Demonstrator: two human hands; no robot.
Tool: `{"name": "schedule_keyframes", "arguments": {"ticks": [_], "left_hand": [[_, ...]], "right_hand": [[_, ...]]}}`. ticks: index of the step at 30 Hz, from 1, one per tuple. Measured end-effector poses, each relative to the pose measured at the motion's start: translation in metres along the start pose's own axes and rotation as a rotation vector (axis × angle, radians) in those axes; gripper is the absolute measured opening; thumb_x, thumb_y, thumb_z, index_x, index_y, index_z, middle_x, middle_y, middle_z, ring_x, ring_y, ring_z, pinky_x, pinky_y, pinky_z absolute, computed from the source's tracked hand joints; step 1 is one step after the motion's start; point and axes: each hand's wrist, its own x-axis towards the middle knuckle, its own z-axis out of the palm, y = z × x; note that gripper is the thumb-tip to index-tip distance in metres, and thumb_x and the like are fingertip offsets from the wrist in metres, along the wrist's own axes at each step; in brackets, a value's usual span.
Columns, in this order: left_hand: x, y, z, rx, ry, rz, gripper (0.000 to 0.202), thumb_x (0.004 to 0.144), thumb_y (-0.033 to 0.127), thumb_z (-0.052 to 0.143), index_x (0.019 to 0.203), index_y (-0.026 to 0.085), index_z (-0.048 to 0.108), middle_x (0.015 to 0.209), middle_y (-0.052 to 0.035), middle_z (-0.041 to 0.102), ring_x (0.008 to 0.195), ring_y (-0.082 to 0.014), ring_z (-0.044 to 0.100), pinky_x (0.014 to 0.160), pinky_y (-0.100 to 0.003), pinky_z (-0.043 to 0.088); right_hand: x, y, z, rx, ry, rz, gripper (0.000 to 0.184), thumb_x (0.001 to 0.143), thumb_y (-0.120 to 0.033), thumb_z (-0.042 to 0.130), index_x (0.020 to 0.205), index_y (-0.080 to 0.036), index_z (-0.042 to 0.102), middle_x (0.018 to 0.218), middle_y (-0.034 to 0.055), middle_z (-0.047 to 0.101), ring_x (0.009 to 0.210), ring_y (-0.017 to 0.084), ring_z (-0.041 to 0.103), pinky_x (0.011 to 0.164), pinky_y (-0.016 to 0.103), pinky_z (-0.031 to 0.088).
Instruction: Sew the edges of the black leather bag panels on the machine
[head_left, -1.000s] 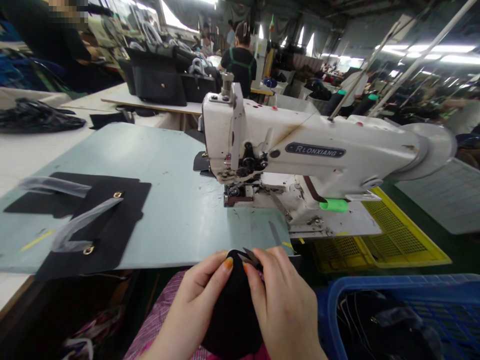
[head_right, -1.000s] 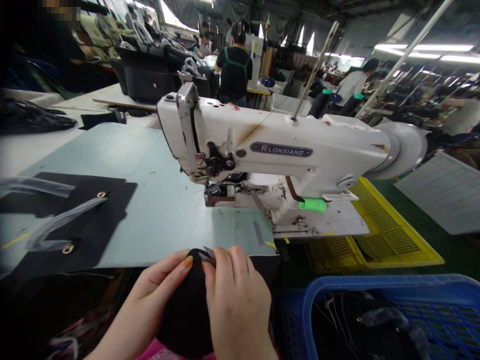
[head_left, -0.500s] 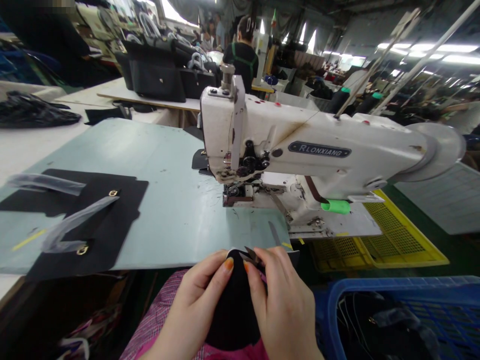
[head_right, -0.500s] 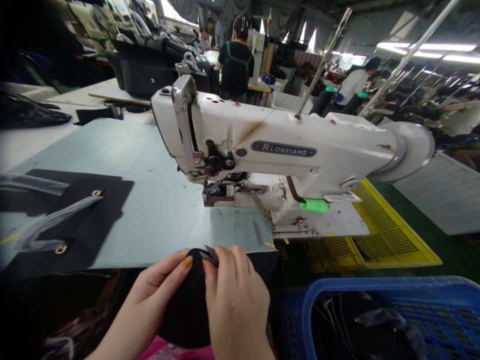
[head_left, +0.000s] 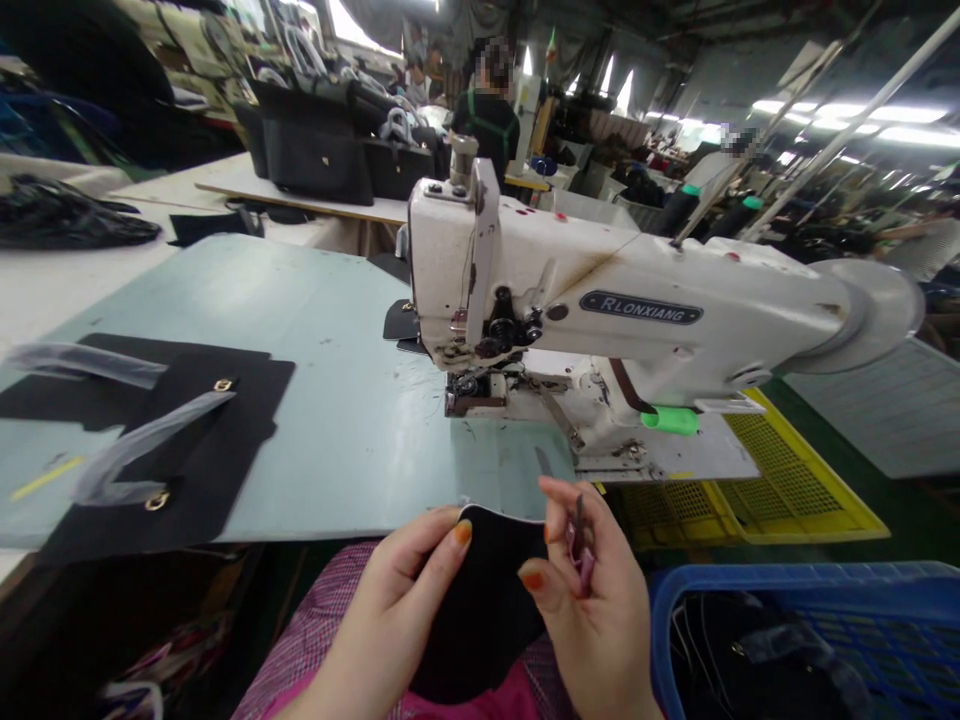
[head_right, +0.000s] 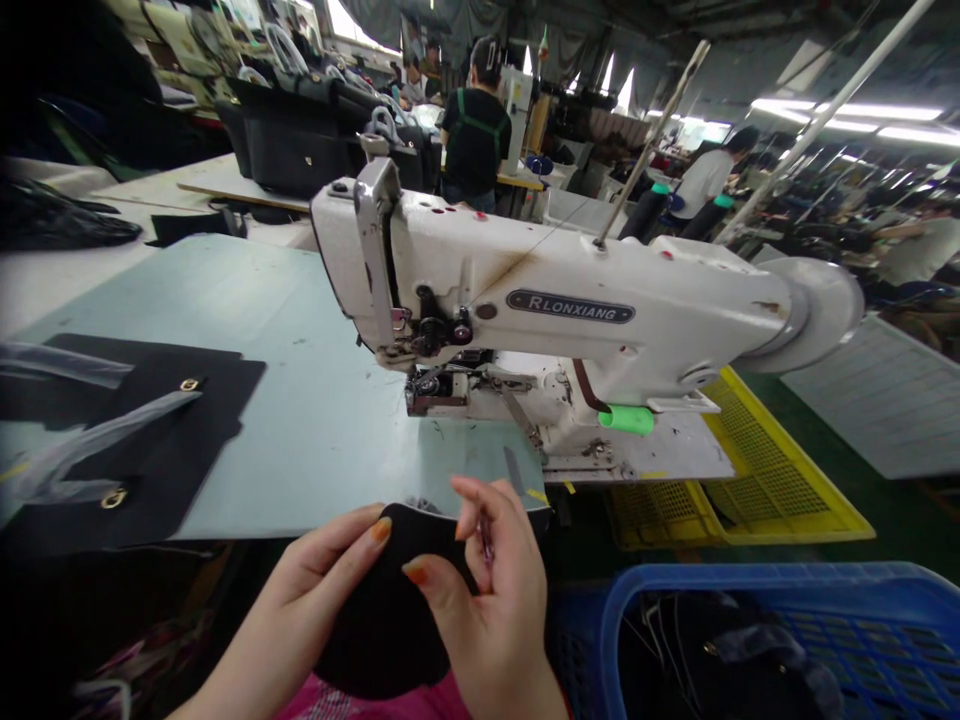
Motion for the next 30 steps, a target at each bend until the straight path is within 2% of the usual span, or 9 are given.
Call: {"name": "schedule_keyframes", "arguments": {"ticks": [3, 7, 12, 15, 18, 20, 23, 26, 30], "left_hand": [[0.001, -0.002, 0.001, 0.016, -0.025, 0.028, 0.026, 0.084, 0.044, 0.062, 0.096, 0.026, 0.077, 0.091, -0.0021, 0.075, 0.089, -0.0195, 0.067, 0.079, -0.023, 0.052], [0.0, -0.002, 0.001, 0.032, -0.071, 0.062, 0.026, 0.085, 0.044, 0.06, 0.097, 0.026, 0.076, 0.093, -0.0025, 0.075, 0.092, -0.0198, 0.067, 0.084, -0.024, 0.051], [0.0, -0.003, -0.002, 0.068, -0.119, 0.0, 0.032, 0.088, 0.048, 0.055, 0.094, 0.022, 0.074, 0.085, -0.003, 0.071, 0.079, -0.0179, 0.063, 0.076, -0.024, 0.049], [0.002, -0.006, -0.006, 0.064, -0.127, -0.044, 0.036, 0.088, 0.052, 0.055, 0.087, 0.02, 0.071, 0.077, -0.002, 0.065, 0.077, -0.018, 0.061, 0.073, -0.024, 0.047], [0.005, -0.01, -0.011, 0.028, -0.13, -0.113, 0.039, 0.088, 0.054, 0.053, 0.083, 0.019, 0.067, 0.074, -0.0015, 0.062, 0.075, -0.0175, 0.059, 0.068, -0.024, 0.046], [0.006, -0.013, -0.015, 0.017, -0.161, -0.131, 0.038, 0.09, 0.053, 0.051, 0.086, 0.019, 0.067, 0.076, -0.0015, 0.063, 0.076, -0.0172, 0.06, 0.068, -0.024, 0.047], [0.006, -0.014, -0.019, 0.1, -0.195, 0.002, 0.028, 0.093, 0.043, 0.05, 0.093, 0.021, 0.068, 0.081, -0.0008, 0.067, 0.08, -0.0159, 0.063, 0.074, -0.022, 0.048], [0.004, -0.008, -0.024, 0.247, -0.253, 0.298, 0.017, 0.095, 0.026, 0.05, 0.095, 0.026, 0.067, 0.087, 0.0022, 0.07, 0.082, -0.0117, 0.065, 0.076, -0.017, 0.048], [0.005, 0.004, -0.028, 0.356, -0.339, 0.563, 0.025, 0.092, 0.01, 0.048, 0.101, 0.028, 0.063, 0.085, 0.0041, 0.07, 0.077, -0.0088, 0.065, 0.073, -0.014, 0.048]], "right_hand": [[0.01, 0.001, -0.004, -0.235, -0.147, -0.081, 0.035, 0.092, -0.039, 0.062, 0.121, -0.02, 0.058, 0.089, 0.0023, 0.056, 0.059, 0.009, 0.053, 0.051, 0.019, 0.041], [0.02, 0.001, -0.002, -0.493, -0.203, -0.284, 0.025, 0.098, -0.026, 0.046, 0.085, -0.016, 0.065, 0.076, 0.0031, 0.058, 0.062, 0.012, 0.056, 0.055, 0.022, 0.039], [0.022, 0.011, -0.008, -0.662, 0.024, -0.321, 0.025, 0.097, -0.02, 0.045, 0.076, -0.017, 0.058, 0.072, 0.0027, 0.054, 0.061, 0.013, 0.052, 0.056, 0.024, 0.036], [0.024, 0.022, -0.027, -0.7, 0.164, -0.3, 0.02, 0.095, -0.017, 0.048, 0.075, -0.018, 0.052, 0.073, 0.002, 0.05, 0.065, 0.013, 0.05, 0.06, 0.024, 0.036], [0.027, 0.029, -0.053, -0.776, 0.441, -0.221, 0.027, 0.093, -0.016, 0.053, 0.068, -0.019, 0.043, 0.067, -0.001, 0.043, 0.062, 0.012, 0.043, 0.061, 0.025, 0.033], [0.026, 0.031, -0.063, -0.754, 0.486, -0.172, 0.034, 0.093, -0.018, 0.055, 0.063, -0.019, 0.039, 0.062, -0.0029, 0.038, 0.057, 0.011, 0.037, 0.058, 0.025, 0.03], [0.021, 0.028, -0.059, -0.484, 0.145, -0.058, 0.036, 0.095, -0.024, 0.056, 0.061, -0.017, 0.046, 0.062, -0.0018, 0.042, 0.056, 0.01, 0.041, 0.055, 0.024, 0.031], [0.018, 0.021, -0.042, -0.135, -0.289, 0.097, 0.021, 0.097, -0.031, 0.054, 0.087, -0.015, 0.065, 0.081, 0.0031, 0.057, 0.073, 0.013, 0.054, 0.063, 0.022, 0.04], [0.025, 0.008, -0.025, 0.088, -0.606, 0.177, 0.026, 0.098, -0.036, 0.052, 0.096, -0.017, 0.07, 0.083, 0.0024, 0.058, 0.078, 0.013, 0.056, 0.067, 0.022, 0.039]]}}
